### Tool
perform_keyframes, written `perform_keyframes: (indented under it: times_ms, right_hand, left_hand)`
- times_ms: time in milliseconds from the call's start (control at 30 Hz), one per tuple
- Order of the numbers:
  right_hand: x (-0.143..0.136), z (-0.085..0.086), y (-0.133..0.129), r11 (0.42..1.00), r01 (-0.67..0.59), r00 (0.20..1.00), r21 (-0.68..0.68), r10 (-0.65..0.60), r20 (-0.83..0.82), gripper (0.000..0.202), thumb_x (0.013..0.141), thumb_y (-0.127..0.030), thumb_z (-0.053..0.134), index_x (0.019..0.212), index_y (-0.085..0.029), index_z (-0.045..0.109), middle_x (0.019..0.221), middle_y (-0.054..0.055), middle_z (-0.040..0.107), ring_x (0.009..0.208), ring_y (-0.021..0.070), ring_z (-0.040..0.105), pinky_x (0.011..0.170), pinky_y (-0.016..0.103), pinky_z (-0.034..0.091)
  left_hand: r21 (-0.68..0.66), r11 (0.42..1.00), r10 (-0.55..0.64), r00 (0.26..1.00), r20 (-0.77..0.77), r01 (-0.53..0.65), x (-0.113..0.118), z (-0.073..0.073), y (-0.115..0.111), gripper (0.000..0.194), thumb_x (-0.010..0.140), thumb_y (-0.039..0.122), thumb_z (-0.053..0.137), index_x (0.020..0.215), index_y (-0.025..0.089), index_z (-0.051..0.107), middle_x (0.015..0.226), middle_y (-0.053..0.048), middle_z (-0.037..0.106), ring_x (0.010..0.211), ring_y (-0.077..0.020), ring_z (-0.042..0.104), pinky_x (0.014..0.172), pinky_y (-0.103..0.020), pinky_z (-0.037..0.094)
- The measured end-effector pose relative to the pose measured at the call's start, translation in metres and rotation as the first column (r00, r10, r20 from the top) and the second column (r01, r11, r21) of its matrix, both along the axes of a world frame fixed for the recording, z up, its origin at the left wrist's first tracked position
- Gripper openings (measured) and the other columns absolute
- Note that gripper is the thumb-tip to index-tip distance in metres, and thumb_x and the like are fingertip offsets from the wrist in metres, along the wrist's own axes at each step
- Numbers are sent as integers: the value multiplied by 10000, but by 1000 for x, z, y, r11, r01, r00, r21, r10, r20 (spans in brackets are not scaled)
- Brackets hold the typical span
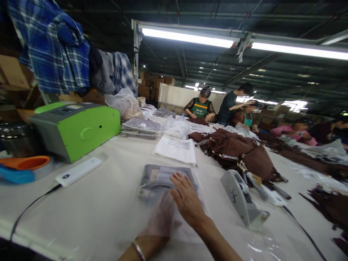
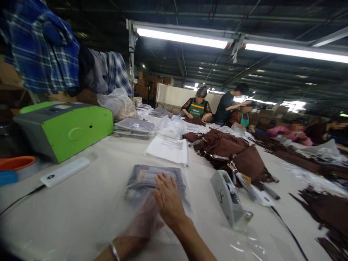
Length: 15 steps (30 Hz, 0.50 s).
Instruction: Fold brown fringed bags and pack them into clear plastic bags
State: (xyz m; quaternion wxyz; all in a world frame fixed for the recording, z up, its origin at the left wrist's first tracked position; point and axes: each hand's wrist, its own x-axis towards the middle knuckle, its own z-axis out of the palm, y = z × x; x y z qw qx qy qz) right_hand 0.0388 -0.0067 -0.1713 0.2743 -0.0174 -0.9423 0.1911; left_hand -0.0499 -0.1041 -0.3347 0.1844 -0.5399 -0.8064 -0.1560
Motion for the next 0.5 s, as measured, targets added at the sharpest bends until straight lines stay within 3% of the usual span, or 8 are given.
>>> perform_keyframes:
  times_ms: [100,233,333,433,500]
  right_hand:
    - [-35,-30,26,990,-54,973,130,23,231,530,998,-445,394,1456,-177,393,1508,105,391,1427,287,289,1169,593,197]
    - [-52,-59,43,967,-166,937,195,92,338,593,976,-525,406,1477,-213,352,1526,94,354,1437,295,259,1159,607,214]
    - [-40,-54,44,958,-174,964,229,119,237,563,986,-462,422,1484,-215,334,1524,104,366,1433,282,278,1159,600,228]
    - [-8,-42,40,962,-130,991,239,126,34,469,996,-356,426,1443,-215,399,1453,95,481,1392,250,367,1160,550,278]
    - [21,-39,39,966,-106,990,235,125,-70,413,988,-340,444,1382,-221,474,1364,89,569,1325,235,463,1116,474,386]
  left_hand:
    - [14,1000,-24,997,-73,25,-11,-7,-15,630,782,401,545,1360,151,505,1353,-148,581,1243,-322,522,1031,-467,414]
    - [51,999,6,987,-161,2,-23,-10,-50,652,767,321,517,1382,110,465,1366,-172,565,1250,-334,522,1012,-491,424]
    - [98,994,65,971,-230,-44,-23,-2,-57,667,775,215,464,1430,110,391,1409,-154,528,1289,-305,493,1027,-470,414]
    - [162,983,121,963,-241,-83,-21,16,-42,628,779,109,427,1406,133,423,1380,-120,565,1290,-253,501,1054,-431,403]
    - [162,984,114,970,-214,-80,-21,30,-30,594,808,136,447,1401,131,431,1400,-119,546,1310,-256,481,1074,-435,394]
